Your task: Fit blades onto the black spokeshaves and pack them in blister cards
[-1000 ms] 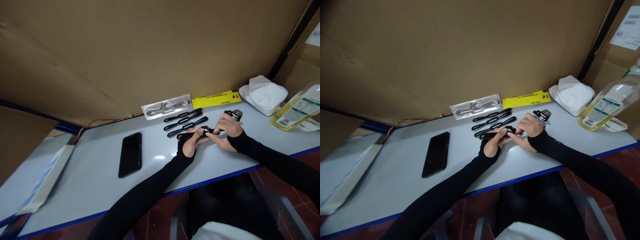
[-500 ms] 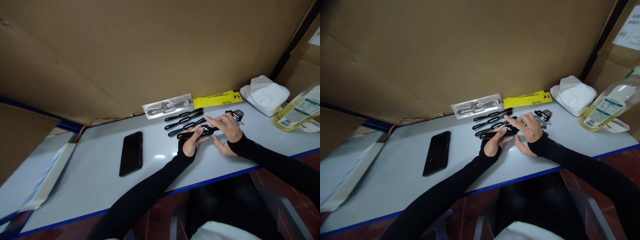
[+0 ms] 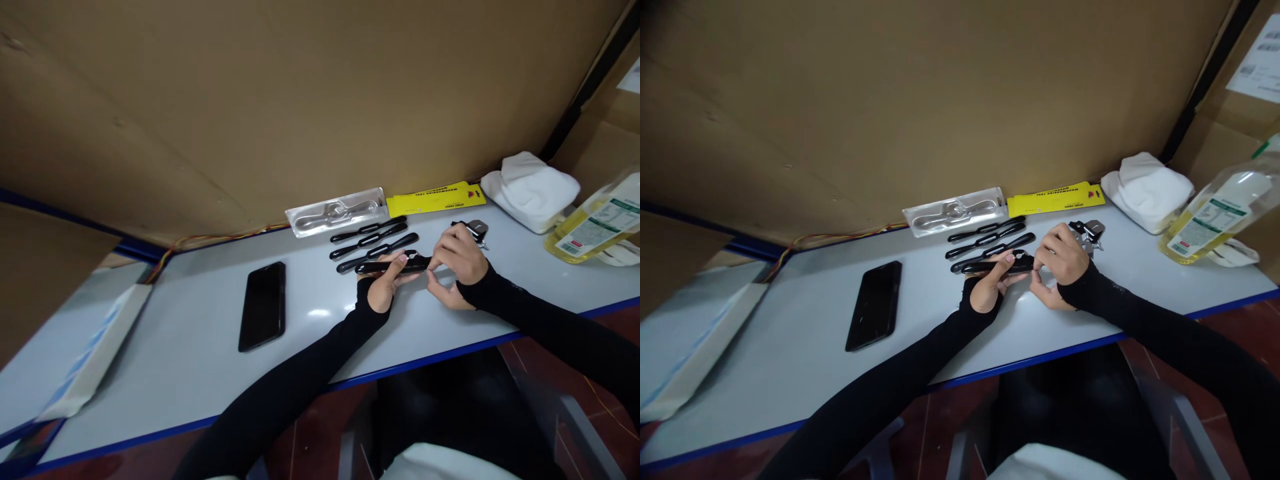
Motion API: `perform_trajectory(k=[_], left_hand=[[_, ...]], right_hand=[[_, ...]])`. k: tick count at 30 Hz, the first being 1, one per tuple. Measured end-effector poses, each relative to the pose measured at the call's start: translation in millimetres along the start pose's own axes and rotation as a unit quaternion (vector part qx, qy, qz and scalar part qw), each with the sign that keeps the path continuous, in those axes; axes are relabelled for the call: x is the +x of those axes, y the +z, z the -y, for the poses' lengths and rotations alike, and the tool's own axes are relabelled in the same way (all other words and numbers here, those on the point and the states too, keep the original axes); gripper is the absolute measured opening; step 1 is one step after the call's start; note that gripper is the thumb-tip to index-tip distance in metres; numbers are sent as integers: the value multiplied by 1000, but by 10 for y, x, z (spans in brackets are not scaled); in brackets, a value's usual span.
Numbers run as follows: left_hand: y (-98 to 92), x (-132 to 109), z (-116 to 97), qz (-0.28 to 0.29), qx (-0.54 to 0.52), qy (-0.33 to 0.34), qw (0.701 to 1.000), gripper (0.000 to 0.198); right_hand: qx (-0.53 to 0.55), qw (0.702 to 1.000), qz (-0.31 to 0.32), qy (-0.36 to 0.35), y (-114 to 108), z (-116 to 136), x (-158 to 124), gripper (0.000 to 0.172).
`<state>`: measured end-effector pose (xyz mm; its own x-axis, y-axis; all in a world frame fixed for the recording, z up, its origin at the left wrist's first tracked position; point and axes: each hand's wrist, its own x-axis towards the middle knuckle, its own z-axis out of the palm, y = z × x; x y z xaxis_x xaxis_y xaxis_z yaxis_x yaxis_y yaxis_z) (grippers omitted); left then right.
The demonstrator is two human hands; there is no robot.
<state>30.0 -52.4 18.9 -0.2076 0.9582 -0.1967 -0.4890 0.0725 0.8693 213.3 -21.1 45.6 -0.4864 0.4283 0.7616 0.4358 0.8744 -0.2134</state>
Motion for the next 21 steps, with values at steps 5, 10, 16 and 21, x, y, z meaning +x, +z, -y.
perform_trajectory(k=[5,10,16,21], left_hand=[[-3,3,-14,1,0,1,1000,38],[-8,-6,-14,1,5,5,1000,37],[21,-25,-38,-2,1,5,1000,42],[12,-18,-36,1,4,5,1000,44]], right_hand=[[7,999,3,54,14,31,-6,35],[97,994,18,47,-17,68,12,17],[22,997,0,71,-10,62,17,34],[62,998,1,21,-17,13,3,28]])
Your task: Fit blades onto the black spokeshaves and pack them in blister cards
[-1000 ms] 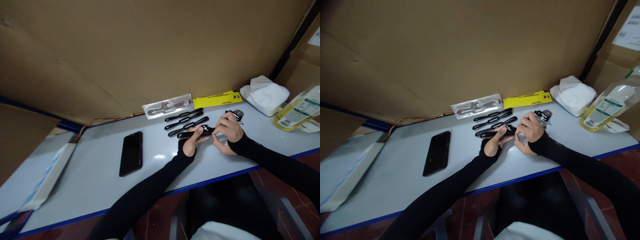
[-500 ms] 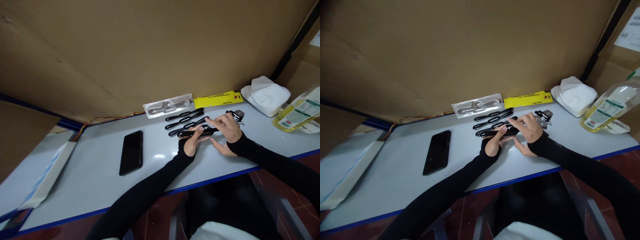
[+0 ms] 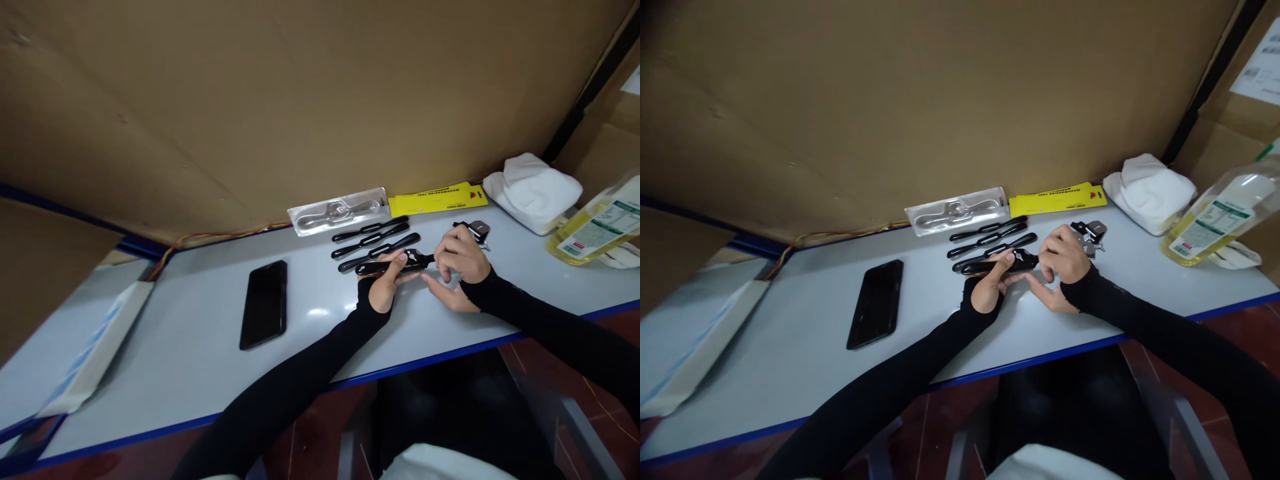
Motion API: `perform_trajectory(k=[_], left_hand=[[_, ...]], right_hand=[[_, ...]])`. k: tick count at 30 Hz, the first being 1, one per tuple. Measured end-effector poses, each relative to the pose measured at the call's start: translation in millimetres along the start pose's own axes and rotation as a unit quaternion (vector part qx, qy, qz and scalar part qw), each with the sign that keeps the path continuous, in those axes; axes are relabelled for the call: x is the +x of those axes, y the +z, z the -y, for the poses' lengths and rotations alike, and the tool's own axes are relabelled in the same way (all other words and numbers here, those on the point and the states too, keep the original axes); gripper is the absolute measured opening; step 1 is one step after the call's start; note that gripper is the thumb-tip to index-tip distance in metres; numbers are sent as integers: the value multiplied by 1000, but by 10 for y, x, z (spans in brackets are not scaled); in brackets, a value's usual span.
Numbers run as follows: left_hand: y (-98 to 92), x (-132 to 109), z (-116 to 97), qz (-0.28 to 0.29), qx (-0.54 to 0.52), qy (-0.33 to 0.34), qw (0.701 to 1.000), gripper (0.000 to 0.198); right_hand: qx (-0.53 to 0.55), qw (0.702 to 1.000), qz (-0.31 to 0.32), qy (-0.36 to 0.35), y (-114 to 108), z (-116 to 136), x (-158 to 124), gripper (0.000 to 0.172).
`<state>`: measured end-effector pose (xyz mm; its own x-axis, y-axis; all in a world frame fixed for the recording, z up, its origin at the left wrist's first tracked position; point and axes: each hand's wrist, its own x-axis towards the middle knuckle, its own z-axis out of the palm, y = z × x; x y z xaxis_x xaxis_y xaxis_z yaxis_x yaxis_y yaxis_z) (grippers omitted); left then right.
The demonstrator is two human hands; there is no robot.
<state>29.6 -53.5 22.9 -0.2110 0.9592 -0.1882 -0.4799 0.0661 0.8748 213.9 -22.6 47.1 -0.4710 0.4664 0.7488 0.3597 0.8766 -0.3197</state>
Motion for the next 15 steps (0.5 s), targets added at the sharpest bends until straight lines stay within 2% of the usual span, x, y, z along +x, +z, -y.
perform_trajectory(k=[2,4,7,9,11,13,15], left_hand=[[-6,4,6,5,0,0,1000,44],[-7,3,12,5,-4,6,1000,44],[-4,-1,21,-1,-5,5,1000,44],[-3,-3,28,-5,-5,1,1000,43],[-7,-2,33,-8,-4,4,1000,42],[-14,0,35,-6,-1,3,1000,42],[-19,3,34,-6,3,-3,1000,42]], right_hand=[[-13,1000,0,21,3,0,1,18],[-32,999,-1,39,11,11,3,29],[-7,1000,3,15,7,31,10,13],[17,1000,3,1,-3,42,16,26],[4,1000,0,18,-4,53,21,17],[-25,999,-2,45,7,62,24,21],[-27,999,-5,46,22,65,25,9]])
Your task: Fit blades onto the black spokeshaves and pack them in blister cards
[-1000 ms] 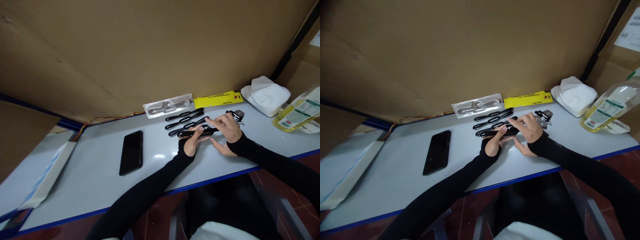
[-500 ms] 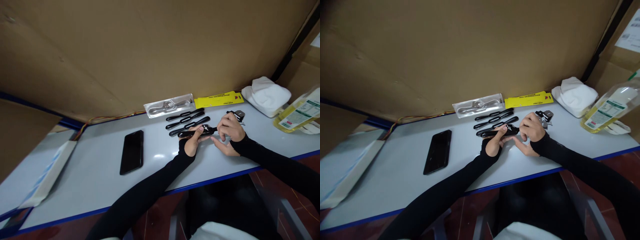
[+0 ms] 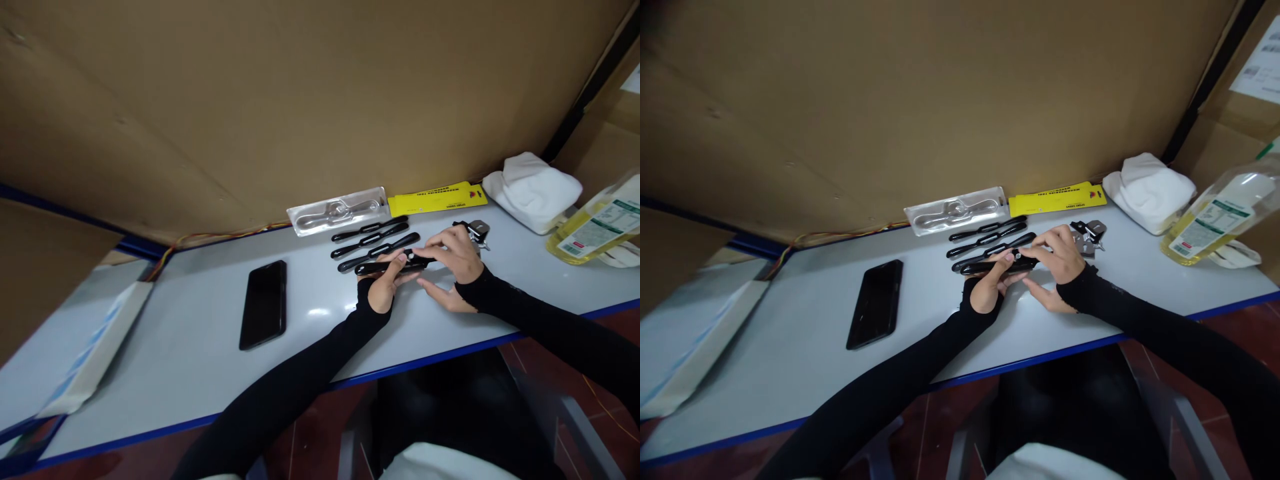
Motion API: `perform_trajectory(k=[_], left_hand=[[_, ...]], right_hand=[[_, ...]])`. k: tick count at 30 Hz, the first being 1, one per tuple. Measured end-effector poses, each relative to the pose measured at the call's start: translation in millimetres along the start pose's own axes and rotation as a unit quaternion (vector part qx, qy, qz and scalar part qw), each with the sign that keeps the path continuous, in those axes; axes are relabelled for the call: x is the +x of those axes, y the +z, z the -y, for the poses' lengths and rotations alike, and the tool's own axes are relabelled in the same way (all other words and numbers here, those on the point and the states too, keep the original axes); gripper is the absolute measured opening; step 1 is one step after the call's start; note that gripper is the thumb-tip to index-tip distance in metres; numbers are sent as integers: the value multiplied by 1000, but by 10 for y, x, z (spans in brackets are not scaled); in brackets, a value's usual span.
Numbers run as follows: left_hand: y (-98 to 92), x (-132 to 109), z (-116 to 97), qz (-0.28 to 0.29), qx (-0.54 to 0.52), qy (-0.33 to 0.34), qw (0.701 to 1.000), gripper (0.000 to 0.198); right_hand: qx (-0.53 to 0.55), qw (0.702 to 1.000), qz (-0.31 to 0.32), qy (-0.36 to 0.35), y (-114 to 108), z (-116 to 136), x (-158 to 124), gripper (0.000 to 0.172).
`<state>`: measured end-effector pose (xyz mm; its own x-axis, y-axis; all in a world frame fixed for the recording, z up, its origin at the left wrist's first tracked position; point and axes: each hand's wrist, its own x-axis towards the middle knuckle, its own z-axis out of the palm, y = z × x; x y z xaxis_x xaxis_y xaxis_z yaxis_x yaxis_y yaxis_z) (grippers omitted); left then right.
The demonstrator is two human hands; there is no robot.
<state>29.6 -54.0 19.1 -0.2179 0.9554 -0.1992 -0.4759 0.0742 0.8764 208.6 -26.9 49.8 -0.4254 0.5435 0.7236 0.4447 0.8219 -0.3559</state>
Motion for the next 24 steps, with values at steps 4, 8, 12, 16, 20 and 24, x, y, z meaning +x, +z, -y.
perform_trajectory(k=[4,8,12,16,20,24], left_hand=[[-1,1,-6,-1,-2,-3,1000,39],[-10,-4,-13,12,-18,-13,1000,40],[-31,-6,-32,39,-15,-30,999,41],[-33,-2,-31,32,-18,-32,999,41],[-25,-1,-16,22,-19,-25,999,41],[-39,3,-21,33,-21,-25,999,41]], right_hand=[[19,999,-20,-19,10,-12,-2,27],[-19,1000,4,-8,-3,-21,-10,22],[18,999,17,-23,-13,-19,-15,29],[-9,1000,3,8,6,-12,-20,38],[2,1000,-18,-15,-11,-13,-13,19],[-1,1000,-20,-14,-9,-11,-10,21]])
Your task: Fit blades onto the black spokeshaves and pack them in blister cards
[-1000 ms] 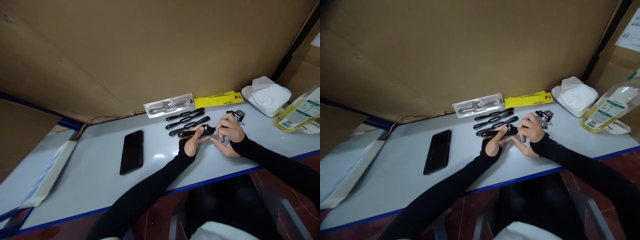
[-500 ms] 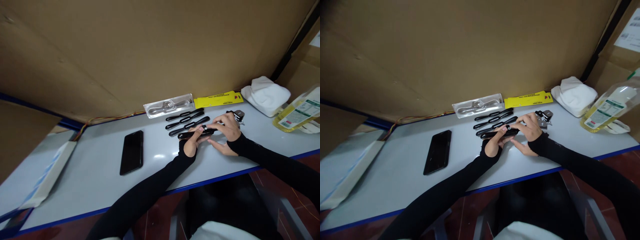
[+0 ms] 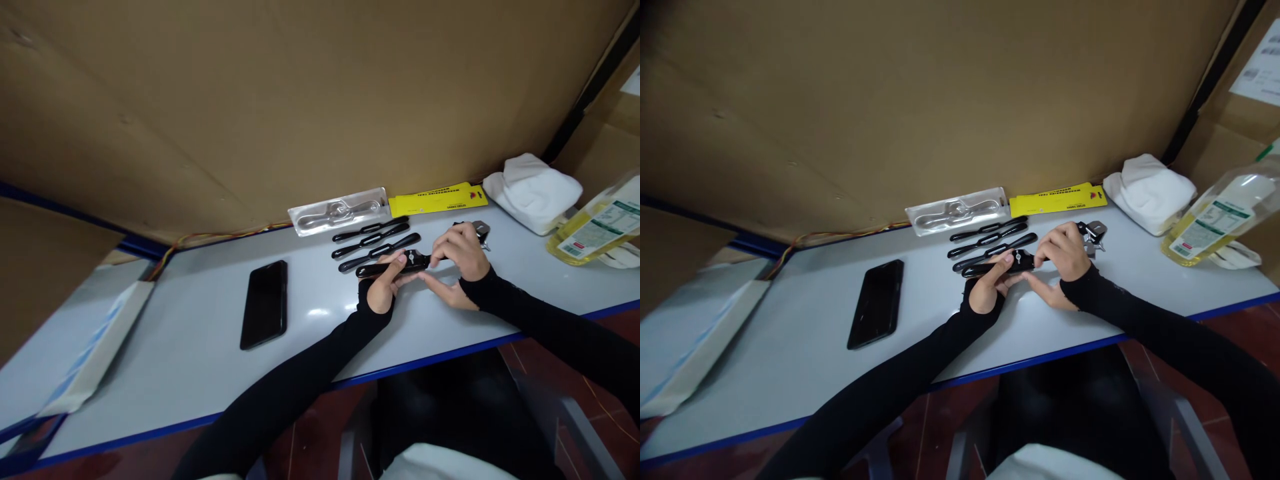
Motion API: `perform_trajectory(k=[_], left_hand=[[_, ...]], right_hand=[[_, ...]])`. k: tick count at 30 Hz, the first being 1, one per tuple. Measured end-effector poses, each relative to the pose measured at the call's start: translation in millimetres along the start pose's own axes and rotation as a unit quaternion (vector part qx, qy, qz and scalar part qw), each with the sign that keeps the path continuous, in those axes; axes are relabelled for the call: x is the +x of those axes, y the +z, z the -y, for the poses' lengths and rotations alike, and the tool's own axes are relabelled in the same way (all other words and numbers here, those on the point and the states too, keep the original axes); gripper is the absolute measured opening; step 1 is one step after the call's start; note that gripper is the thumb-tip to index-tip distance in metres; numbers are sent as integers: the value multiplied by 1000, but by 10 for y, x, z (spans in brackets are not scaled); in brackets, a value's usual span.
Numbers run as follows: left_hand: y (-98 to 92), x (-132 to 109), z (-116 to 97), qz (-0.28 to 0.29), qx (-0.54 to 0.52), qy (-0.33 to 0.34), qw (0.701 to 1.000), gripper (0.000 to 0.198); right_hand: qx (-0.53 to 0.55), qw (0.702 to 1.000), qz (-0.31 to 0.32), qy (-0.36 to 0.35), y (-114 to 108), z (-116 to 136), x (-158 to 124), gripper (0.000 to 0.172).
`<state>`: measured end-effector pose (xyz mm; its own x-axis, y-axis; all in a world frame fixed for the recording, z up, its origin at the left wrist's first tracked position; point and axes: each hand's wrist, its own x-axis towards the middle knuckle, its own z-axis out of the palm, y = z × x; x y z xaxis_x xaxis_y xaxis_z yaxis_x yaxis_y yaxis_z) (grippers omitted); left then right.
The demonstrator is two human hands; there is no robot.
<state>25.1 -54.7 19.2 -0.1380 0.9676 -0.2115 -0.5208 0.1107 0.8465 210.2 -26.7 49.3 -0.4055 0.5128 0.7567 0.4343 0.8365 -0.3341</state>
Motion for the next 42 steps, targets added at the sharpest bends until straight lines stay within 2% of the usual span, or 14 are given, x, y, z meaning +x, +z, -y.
perform_trajectory(k=[3,7,12,14,17,19,22,25,27,31,34,37,39,42], left_hand=[[-10,2,0,8,-4,-8,1000,41],[6,-3,16,-12,-5,-3,1000,37],[12,3,-4,-4,-9,-2,1000,41],[4,8,-18,6,-12,-10,1000,43],[-3,10,-26,19,-10,-15,1000,42],[-1,8,-26,20,-9,-10,1000,39],[6,8,-26,10,-13,-6,1000,36],[9,10,-29,5,-17,-9,1000,36],[9,10,-35,4,-17,-9,1000,36],[11,-1,-49,11,-20,-8,1000,38],[10,-6,-41,19,-22,-10,1000,40],[7,-1,-18,7,-16,-6,1000,33],[5,5,-8,-5,-15,-1,1000,30],[4,8,-12,-2,-16,-4,1000,32]], right_hand=[[-22,999,23,6,36,5,-11,48],[-18,1000,20,0,5,-14,-7,16],[-23,999,28,9,-39,-15,6,23],[-32,999,38,4,-23,0,4,41],[-19,999,37,-12,-12,7,7,15],[-2,1000,22,-19,-15,-3,13,34],[-6,1000,9,-10,-8,-24,11,21],[-19,1000,20,-13,2,-26,-5,34],[-8,999,34,-32,-7,-14,-12,14],[-11,999,36,-28,-24,14,1,10],[-38,998,27,-34,-7,6,16,42],[-39,998,21,-41,-4,-22,20,12],[-32,999,12,-29,-13,-31,18,26],[-29,999,16,-11,-15,-12,14,18]])
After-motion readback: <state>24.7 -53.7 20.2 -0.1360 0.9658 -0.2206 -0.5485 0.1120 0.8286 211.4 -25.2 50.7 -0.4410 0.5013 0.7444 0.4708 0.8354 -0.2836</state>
